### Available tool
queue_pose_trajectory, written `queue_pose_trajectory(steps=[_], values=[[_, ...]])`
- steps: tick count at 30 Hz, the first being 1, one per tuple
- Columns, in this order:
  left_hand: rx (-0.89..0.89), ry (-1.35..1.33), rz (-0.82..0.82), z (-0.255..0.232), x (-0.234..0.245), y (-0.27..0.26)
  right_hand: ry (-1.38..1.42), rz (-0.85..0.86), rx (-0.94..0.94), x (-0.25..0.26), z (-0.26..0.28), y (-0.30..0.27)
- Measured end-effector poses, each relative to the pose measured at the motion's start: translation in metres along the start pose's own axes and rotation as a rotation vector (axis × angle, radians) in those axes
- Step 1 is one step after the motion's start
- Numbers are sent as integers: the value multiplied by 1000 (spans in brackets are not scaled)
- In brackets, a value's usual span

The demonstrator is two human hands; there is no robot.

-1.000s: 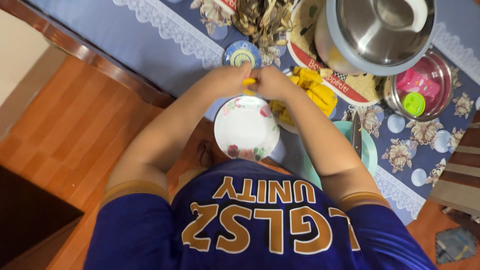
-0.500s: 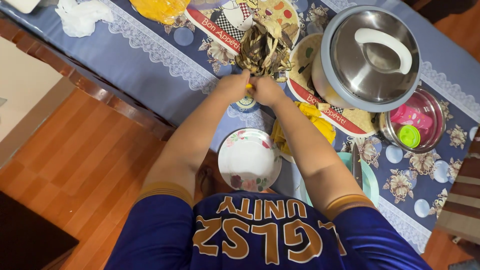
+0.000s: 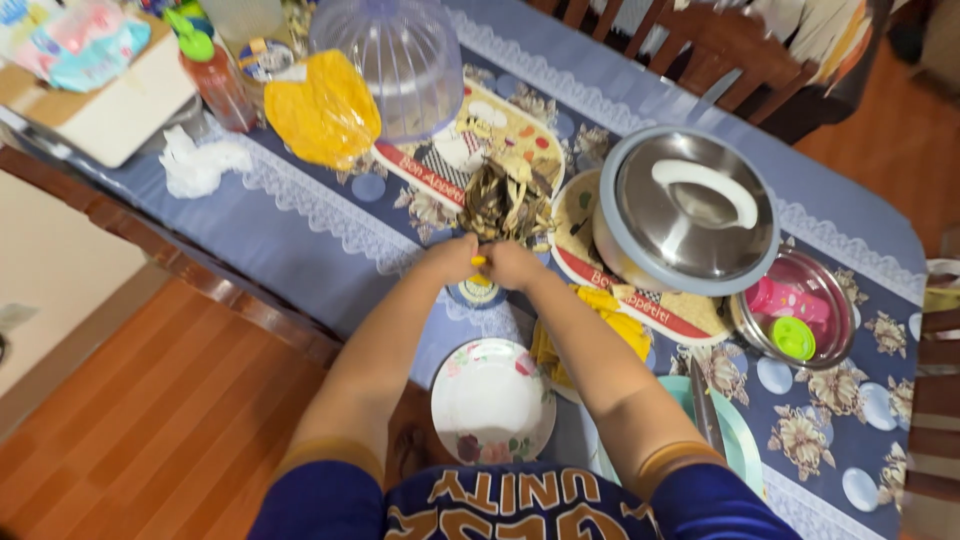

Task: The person places banana pieces onto wrappers and rolls them up by hand on a plate.

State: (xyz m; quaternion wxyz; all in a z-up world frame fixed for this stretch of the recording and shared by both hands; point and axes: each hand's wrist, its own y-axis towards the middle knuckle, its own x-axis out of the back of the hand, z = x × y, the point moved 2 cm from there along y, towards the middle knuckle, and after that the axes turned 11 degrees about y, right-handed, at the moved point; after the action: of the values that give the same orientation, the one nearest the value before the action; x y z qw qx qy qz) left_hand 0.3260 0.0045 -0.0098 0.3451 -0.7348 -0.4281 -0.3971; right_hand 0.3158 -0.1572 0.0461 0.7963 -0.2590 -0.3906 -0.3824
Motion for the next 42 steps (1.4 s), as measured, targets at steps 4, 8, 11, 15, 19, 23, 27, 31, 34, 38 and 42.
queue_pose_trajectory(steps=[4, 8, 11, 15, 19, 23, 27, 31, 34, 38, 42], values=[[-47, 27, 117, 1, 0, 4, -36, 99, -46, -1, 4, 1], [35, -27, 90, 2, 2, 4, 2, 3, -23, 0, -1, 1], [40, -47, 57, 3, 1, 4, -26, 74, 7, -7, -2, 0], [-10, -35, 102, -2, 1, 0, -81, 100, 40, -5, 4, -5], [51, -64, 73, -3, 6, -3, -37, 15, -7, -3, 5, -8], [-90, -26, 89, -6, 2, -5, -46, 101, -34, -7, 2, -12], [33, -100, 82, -10, 10, -11, 11, -40, -43, -2, 9, -16], [-18, -17, 105, -24, 20, -23, 28, 54, -63, 1, 19, -23], [-36, -29, -60, -44, 42, -43, 46, -41, -46, 10, 30, -35], [60, 67, -101, -71, 33, -94, -124, -344, 251, 10, 54, -84], [-116, 61, -404, -89, -26, -167, -80, -295, 326, -28, 77, -154]])
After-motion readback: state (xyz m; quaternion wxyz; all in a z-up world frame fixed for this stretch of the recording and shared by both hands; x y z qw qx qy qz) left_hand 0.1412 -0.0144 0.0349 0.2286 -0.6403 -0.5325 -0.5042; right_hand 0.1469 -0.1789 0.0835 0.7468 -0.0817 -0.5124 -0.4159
